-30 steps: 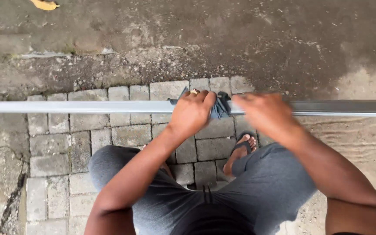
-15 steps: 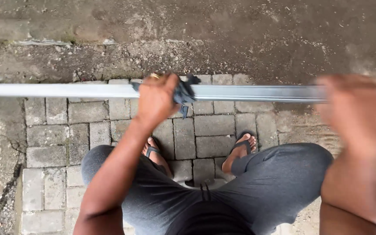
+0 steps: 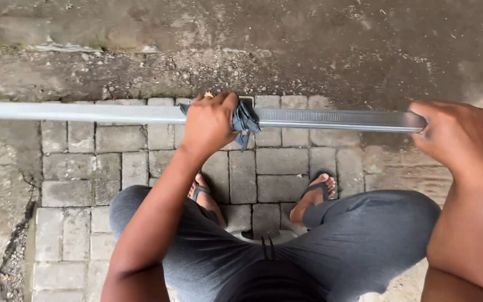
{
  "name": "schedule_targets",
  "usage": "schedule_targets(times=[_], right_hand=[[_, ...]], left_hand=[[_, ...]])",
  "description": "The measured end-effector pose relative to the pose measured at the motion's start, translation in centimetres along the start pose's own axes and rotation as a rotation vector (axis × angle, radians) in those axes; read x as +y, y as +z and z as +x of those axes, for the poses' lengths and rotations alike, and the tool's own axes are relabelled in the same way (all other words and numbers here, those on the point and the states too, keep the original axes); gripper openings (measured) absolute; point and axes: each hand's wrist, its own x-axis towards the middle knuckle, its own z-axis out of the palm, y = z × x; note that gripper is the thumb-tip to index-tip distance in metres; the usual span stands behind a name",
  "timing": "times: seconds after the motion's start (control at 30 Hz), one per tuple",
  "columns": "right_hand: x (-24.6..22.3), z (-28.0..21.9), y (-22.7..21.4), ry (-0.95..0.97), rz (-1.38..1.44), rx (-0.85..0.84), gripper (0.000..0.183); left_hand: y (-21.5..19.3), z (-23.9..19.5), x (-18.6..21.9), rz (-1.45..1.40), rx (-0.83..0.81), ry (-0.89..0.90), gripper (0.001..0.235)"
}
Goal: Cleaning a long metal profile by wiping it thoroughly with a cloth.
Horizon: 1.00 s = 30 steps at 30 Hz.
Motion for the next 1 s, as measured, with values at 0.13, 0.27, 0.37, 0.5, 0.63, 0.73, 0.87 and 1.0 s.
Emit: schedule_targets(times=[0.13,0.27,0.37,0.5,0.63,0.73,0.87,1.0], right_hand=[[-2.4,0.4,0.5,-0.019,-0.044,-0.086,0.033],[-11.4,3.0,4.4,-0.205,-0.071,0.182,0.041],[-15.3,4.1,7.1,-0.315,0.073,0.233,0.05],[-15.1,4.9,7.7,-0.396,0.244,0.013,0.043],[-13.7,3.6,7.1,-0.339,0.388,-0.077,0.032],[-10.8,3.3,10.1,-0.255,0.325,-0.106,0.036],[-10.0,2.9,7.3,-0.18,0.34,-0.185,0.025],[-8.2,2.5,2.3,-0.132,0.239,-0.219,0.03]], left_hand=[[0.5,-0.6,1.5,0.033,0.015,0.006,0.062],[3.1,0.2,6.3,0.012,0.027,0.039,0.07],[5.2,-0.1,8.3,-0.044,0.001,0.067,0.069],[4.5,0.3,7.9,-0.029,0.036,0.11,0.035],[4.1,-0.3,6.9,-0.006,0.042,0.121,0.02],[2.1,0.3,5.5,0.1,0.09,0.128,0.012],[-0.7,-0.5,3.4,0.108,0.052,0.076,0.012],[-1.0,-2.8,-2.2,0.098,-0.053,-0.021,0.024]])
